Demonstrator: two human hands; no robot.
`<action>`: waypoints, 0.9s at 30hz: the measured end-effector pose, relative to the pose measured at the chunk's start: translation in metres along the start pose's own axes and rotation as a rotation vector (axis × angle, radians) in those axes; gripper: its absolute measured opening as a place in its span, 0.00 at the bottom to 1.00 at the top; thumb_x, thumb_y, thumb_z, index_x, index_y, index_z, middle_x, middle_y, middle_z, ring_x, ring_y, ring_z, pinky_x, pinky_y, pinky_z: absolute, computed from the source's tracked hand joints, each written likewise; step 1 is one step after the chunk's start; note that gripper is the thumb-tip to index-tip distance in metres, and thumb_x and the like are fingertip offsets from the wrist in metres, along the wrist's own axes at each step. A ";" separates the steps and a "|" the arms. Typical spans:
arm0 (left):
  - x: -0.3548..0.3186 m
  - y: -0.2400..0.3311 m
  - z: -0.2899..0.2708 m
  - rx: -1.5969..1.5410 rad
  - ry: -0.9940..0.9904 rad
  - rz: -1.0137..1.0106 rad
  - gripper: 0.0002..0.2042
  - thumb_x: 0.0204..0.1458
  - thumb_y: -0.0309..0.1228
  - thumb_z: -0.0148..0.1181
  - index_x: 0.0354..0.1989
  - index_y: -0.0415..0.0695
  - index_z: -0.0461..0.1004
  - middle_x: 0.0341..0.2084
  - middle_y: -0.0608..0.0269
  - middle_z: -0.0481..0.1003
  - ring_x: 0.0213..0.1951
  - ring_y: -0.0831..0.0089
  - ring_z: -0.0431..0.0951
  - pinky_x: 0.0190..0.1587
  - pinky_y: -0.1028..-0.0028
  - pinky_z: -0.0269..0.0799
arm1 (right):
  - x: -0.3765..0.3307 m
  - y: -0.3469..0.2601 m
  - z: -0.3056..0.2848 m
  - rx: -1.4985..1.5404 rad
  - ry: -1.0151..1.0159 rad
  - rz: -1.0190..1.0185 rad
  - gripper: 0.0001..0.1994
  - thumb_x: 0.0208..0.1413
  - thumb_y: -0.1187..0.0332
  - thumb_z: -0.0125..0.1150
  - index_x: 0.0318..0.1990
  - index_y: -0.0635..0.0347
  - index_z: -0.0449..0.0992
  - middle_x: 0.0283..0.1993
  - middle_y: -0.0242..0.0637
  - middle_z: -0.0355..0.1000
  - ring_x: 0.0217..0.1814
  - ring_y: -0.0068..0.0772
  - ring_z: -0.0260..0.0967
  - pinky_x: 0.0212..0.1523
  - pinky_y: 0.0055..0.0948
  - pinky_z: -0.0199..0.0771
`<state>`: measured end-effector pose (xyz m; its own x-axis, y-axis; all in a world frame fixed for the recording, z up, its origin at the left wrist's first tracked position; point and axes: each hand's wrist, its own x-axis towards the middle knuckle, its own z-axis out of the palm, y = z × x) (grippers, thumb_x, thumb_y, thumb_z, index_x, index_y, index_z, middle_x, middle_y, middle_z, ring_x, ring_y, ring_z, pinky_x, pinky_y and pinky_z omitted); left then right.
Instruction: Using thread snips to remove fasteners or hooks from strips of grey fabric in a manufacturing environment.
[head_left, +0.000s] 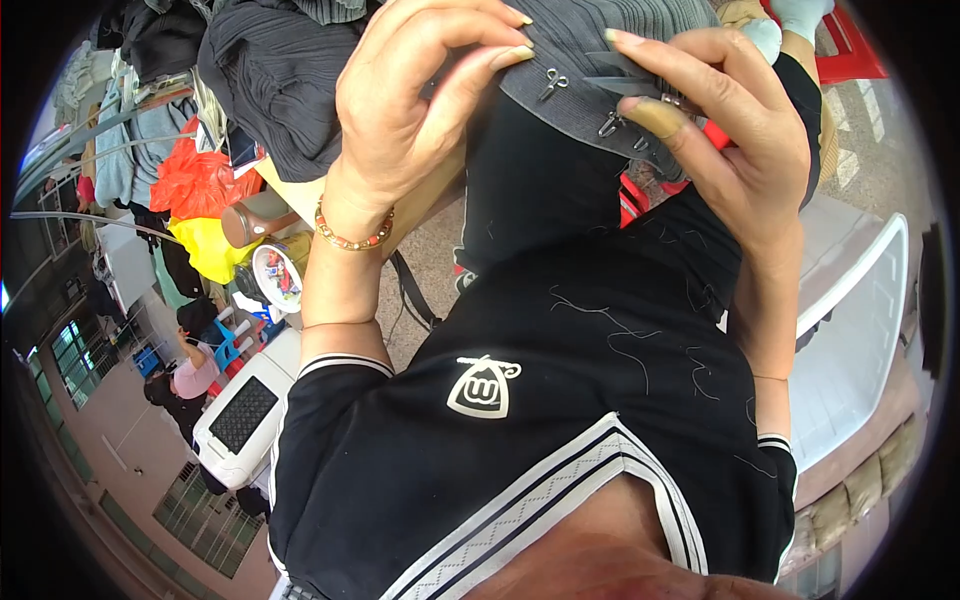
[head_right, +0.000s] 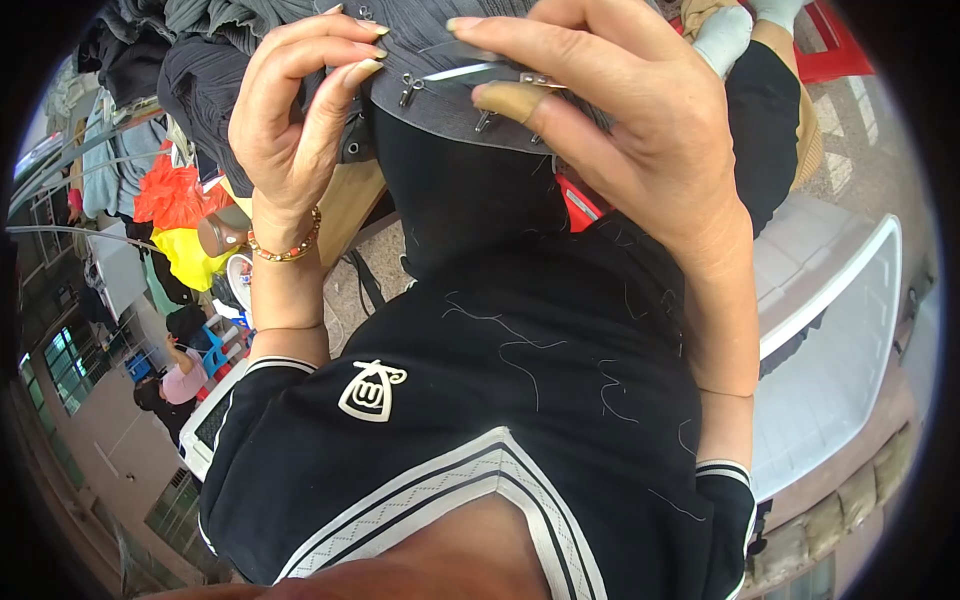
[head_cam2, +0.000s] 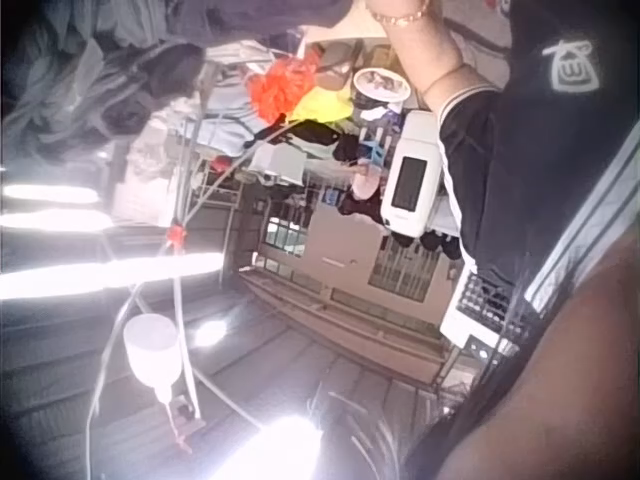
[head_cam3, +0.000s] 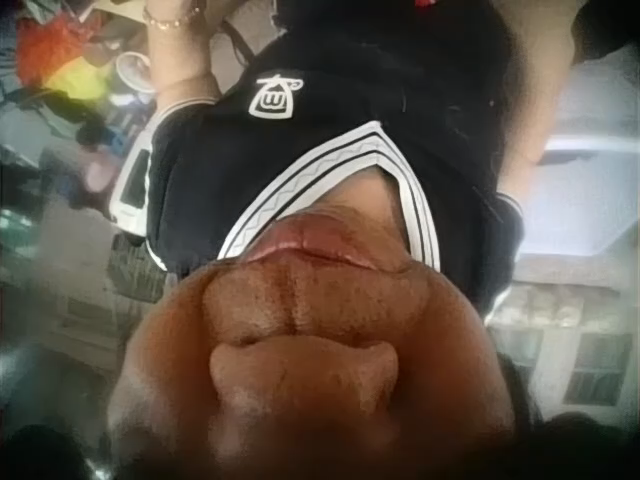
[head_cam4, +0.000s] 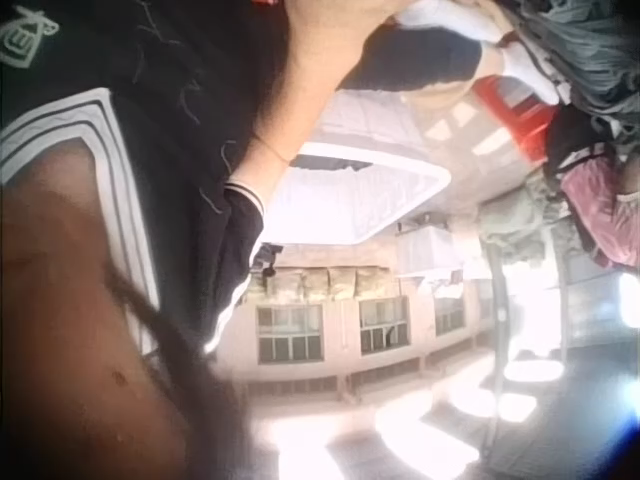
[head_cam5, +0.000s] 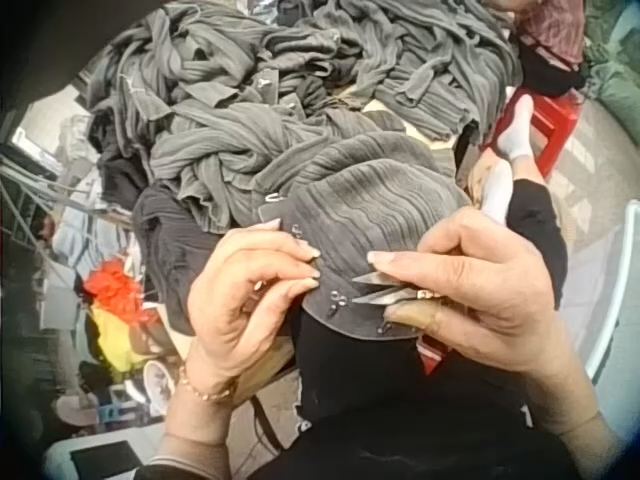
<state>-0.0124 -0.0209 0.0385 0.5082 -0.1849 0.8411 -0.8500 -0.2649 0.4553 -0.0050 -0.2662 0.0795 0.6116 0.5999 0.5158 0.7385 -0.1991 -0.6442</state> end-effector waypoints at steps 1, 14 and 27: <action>0.000 -0.010 0.012 -0.318 0.274 0.184 0.05 0.51 0.22 0.65 0.35 0.40 0.77 0.32 0.58 0.78 0.38 0.62 0.79 0.50 0.64 0.73 | 0.003 -0.001 0.000 -0.017 -0.025 -0.027 0.21 0.47 0.78 0.72 0.52 0.64 0.81 0.39 0.37 0.72 0.37 0.25 0.69 0.35 0.21 0.68; 0.007 0.003 0.018 -0.315 0.295 0.140 0.06 0.48 0.22 0.68 0.34 0.42 0.78 0.32 0.61 0.79 0.37 0.64 0.79 0.52 0.60 0.71 | 0.034 -0.052 -0.006 -0.114 -0.110 0.247 0.17 0.42 0.72 0.76 0.44 0.57 0.84 0.29 0.34 0.70 0.26 0.29 0.69 0.25 0.26 0.67; 0.047 0.074 -0.034 0.004 -0.477 -0.156 0.10 0.54 0.30 0.64 0.26 0.36 0.75 0.30 0.53 0.75 0.38 0.59 0.77 0.46 0.58 0.76 | -0.004 -0.007 -0.017 0.058 0.155 0.270 0.16 0.49 0.77 0.73 0.47 0.66 0.82 0.30 0.32 0.71 0.29 0.22 0.65 0.31 0.22 0.62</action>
<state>-0.0567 -0.0175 0.1214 0.6368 -0.5546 0.5357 -0.7589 -0.3276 0.5629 -0.0077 -0.2808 0.0911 0.8224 0.4057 0.3988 0.5290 -0.2875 -0.7984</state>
